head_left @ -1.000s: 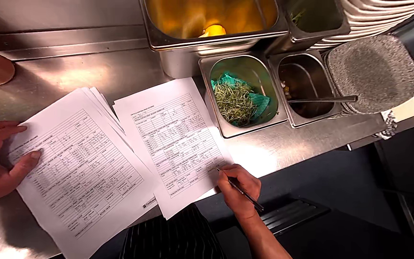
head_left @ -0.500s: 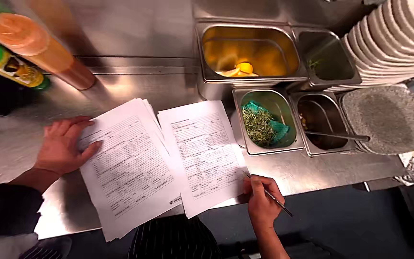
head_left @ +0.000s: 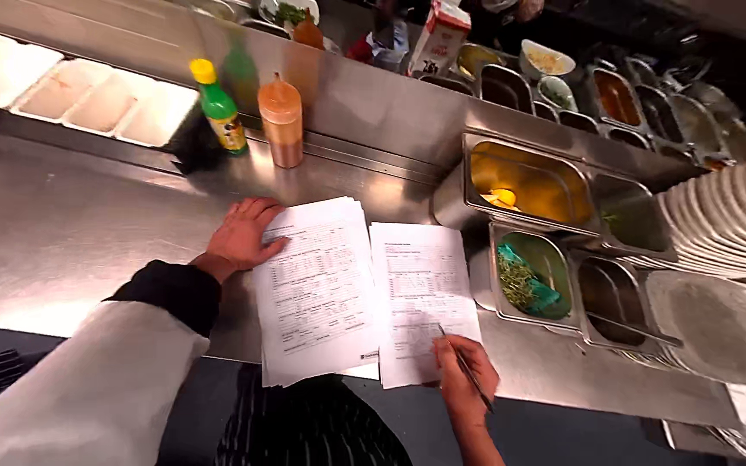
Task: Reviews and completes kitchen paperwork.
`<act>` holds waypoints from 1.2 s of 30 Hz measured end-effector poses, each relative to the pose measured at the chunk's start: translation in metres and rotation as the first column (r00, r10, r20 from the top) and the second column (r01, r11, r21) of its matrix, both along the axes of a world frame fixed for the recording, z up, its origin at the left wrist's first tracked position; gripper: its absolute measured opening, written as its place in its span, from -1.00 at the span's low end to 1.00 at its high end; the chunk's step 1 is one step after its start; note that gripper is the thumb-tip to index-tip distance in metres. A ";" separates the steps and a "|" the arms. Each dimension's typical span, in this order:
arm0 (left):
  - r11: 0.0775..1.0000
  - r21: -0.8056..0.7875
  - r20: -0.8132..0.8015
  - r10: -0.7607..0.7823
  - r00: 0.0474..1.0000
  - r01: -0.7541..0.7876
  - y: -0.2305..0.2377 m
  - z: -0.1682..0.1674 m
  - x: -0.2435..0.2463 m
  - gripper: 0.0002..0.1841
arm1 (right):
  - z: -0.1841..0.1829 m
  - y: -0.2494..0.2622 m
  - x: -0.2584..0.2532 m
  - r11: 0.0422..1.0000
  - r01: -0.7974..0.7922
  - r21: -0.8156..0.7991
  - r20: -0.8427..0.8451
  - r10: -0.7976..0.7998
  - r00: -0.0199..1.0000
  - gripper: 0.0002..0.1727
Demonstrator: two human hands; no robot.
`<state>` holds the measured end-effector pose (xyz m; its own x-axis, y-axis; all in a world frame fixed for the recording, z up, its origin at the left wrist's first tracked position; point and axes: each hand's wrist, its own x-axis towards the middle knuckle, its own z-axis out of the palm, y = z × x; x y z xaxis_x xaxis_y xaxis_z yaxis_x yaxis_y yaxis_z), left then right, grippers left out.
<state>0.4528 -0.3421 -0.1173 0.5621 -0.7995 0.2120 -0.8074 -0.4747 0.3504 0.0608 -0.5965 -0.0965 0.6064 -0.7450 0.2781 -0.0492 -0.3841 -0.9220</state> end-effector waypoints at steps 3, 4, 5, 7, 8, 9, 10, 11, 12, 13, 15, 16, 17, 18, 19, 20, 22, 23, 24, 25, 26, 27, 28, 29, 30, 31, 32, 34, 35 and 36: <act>1.000 -0.022 0.010 -0.019 1.000 0.019 0.001 -0.001 -0.002 -0.27 | 0.001 0.005 0.017 0.976 0.090 0.196 -0.051 -0.082 0.995 -0.77; 1.000 -0.021 0.014 -0.017 1.000 0.017 0.001 -0.001 -0.002 -0.26 | 0.000 0.007 0.022 0.963 0.118 0.243 -0.057 -0.107 0.993 -0.73; 1.000 -0.022 0.030 -0.015 0.999 0.016 0.001 -0.002 -0.001 -0.25 | -0.003 0.010 0.026 0.957 0.128 0.262 -0.051 -0.119 0.992 -0.74; 0.999 -0.032 0.056 -0.013 0.998 0.014 0.001 -0.004 0.003 -0.25 | -0.012 0.018 0.029 0.969 0.123 0.212 -0.034 -0.118 0.992 -0.79; 0.999 -0.033 0.054 -0.012 0.998 0.014 0.000 -0.006 0.003 -0.25 | -0.016 0.021 0.030 0.981 0.114 0.158 -0.034 -0.110 0.993 -0.82; 0.999 -0.034 0.051 -0.011 0.999 0.013 0.000 -0.006 0.002 -0.26 | -0.018 0.025 0.030 0.989 0.107 0.102 -0.044 -0.103 0.994 -0.86; 0.999 -0.036 0.052 -0.013 0.999 0.015 0.001 -0.006 0.001 -0.26 | -0.020 0.030 0.031 0.994 0.100 0.044 -0.057 -0.097 0.994 -0.90; 0.999 -0.040 0.056 -0.015 0.998 0.018 0.002 -0.006 0.001 -0.26 | -0.021 0.033 0.033 0.995 0.097 -0.012 -0.062 -0.097 0.993 -0.93; 0.999 -0.047 0.062 -0.018 0.998 0.021 0.001 -0.007 0.001 -0.27 | -0.023 0.035 0.035 0.992 0.101 -0.072 -0.069 -0.106 0.992 -0.94; 0.998 -0.054 0.066 -0.018 0.998 0.022 0.001 -0.007 0.001 -0.26 | -0.027 0.036 0.037 0.985 0.105 -0.138 -0.082 -0.117 0.990 -0.95; 0.998 -0.055 0.070 -0.019 0.997 0.022 0.001 -0.006 0.001 -0.26 | -0.035 0.036 0.038 0.965 0.105 -0.242 -0.099 -0.132 0.986 -0.95; 0.999 -0.051 0.070 -0.017 0.997 0.020 0.002 -0.006 0.001 -0.26 | -0.037 0.037 0.039 0.959 0.111 -0.261 -0.099 -0.141 0.985 -0.94; 0.999 -0.046 0.070 -0.014 0.997 0.017 0.002 -0.006 0.001 -0.26 | -0.037 0.038 0.040 0.957 0.118 -0.265 -0.096 -0.148 0.984 -0.94; 0.999 -0.045 0.069 -0.010 0.998 0.013 0.002 -0.007 0.001 -0.25 | -0.038 0.038 0.039 0.958 0.122 -0.261 -0.089 -0.149 0.985 -0.94; 0.999 -0.044 0.069 -0.007 0.998 0.010 0.002 -0.008 0.001 -0.25 | -0.038 0.038 0.039 0.958 0.119 -0.260 -0.084 -0.145 0.986 -0.94; 0.999 -0.044 0.070 -0.003 0.998 0.006 0.002 -0.008 0.001 -0.25 | -0.038 0.038 0.040 0.956 0.114 -0.268 -0.085 -0.142 0.986 -0.93; 0.999 -0.038 0.070 0.000 0.998 0.003 0.002 -0.008 0.001 -0.24 | -0.038 0.038 0.040 0.952 0.109 -0.286 -0.095 -0.142 0.985 -0.91; 0.999 -0.034 0.067 0.002 0.998 0.000 0.004 -0.009 0.000 -0.24 | -0.038 0.038 0.040 0.954 0.108 -0.280 -0.094 -0.139 0.986 -0.91; 1.000 -0.030 0.067 0.004 0.998 -0.002 0.004 -0.009 0.000 -0.25 | -0.039 0.038 0.039 0.959 0.108 -0.261 -0.087 -0.135 0.987 -0.90; 1.000 -0.024 0.071 0.006 0.997 -0.005 0.004 -0.008 0.001 -0.26 | -0.038 0.038 0.040 0.962 0.112 -0.248 -0.079 -0.135 0.988 -0.90; 1.000 -0.025 0.079 0.005 0.997 -0.003 0.003 -0.008 0.002 -0.26 | -0.038 0.037 0.041 0.962 0.118 -0.247 -0.076 -0.141 0.987 -0.90; 1.000 -0.026 0.082 0.002 0.997 0.001 0.002 -0.008 0.002 -0.27 | -0.038 0.037 0.041 0.959 0.124 -0.256 -0.082 -0.149 0.985 -0.90; 1.000 -0.027 0.083 -0.001 0.997 0.003 0.002 -0.008 0.001 -0.27 | -0.039 0.037 0.041 0.956 0.130 -0.264 -0.091 -0.159 0.983 -0.89; 1.000 -0.024 0.080 -0.004 0.997 0.006 0.003 -0.008 0.001 -0.27 | -0.040 0.037 0.040 0.955 0.130 -0.265 -0.098 -0.161 0.982 -0.89; 1.000 -0.020 0.079 -0.002 0.997 0.004 0.003 -0.008 0.000 -0.27 | -0.040 0.037 0.040 0.957 0.125 -0.263 -0.096 -0.155 0.983 -0.89; 1.000 -0.020 0.080 0.001 0.997 0.000 0.003 -0.008 0.001 -0.27 | -0.040 0.036 0.040 0.957 0.121 -0.265 -0.096 -0.151 0.984 -0.89; 1.000 -0.020 0.080 0.003 0.997 -0.001 0.002 -0.008 0.003 -0.27 | -0.039 0.036 0.041 0.955 0.123 -0.269 -0.098 -0.155 0.983 -0.89; 1.000 -0.027 0.083 -0.001 0.997 0.003 0.003 -0.009 0.002 -0.26 | -0.039 0.037 0.040 0.954 0.139 -0.266 -0.096 -0.170 0.981 -0.88; 1.000 -0.030 0.087 -0.001 0.996 0.004 0.003 -0.010 0.002 -0.26 | -0.039 0.037 0.040 0.954 0.148 -0.259 -0.090 -0.176 0.980 -0.89; 0.999 -0.033 0.089 0.000 0.996 0.002 0.003 -0.010 0.002 -0.26 | -0.039 0.037 0.040 0.955 0.152 -0.256 -0.085 -0.179 0.980 -0.89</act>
<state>0.4548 -0.3392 -0.1276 0.5391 -0.7918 0.2870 -0.8364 -0.4634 0.2928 0.1007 -0.5595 -0.1353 0.5161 -0.7537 0.4069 -0.2240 -0.5773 -0.7852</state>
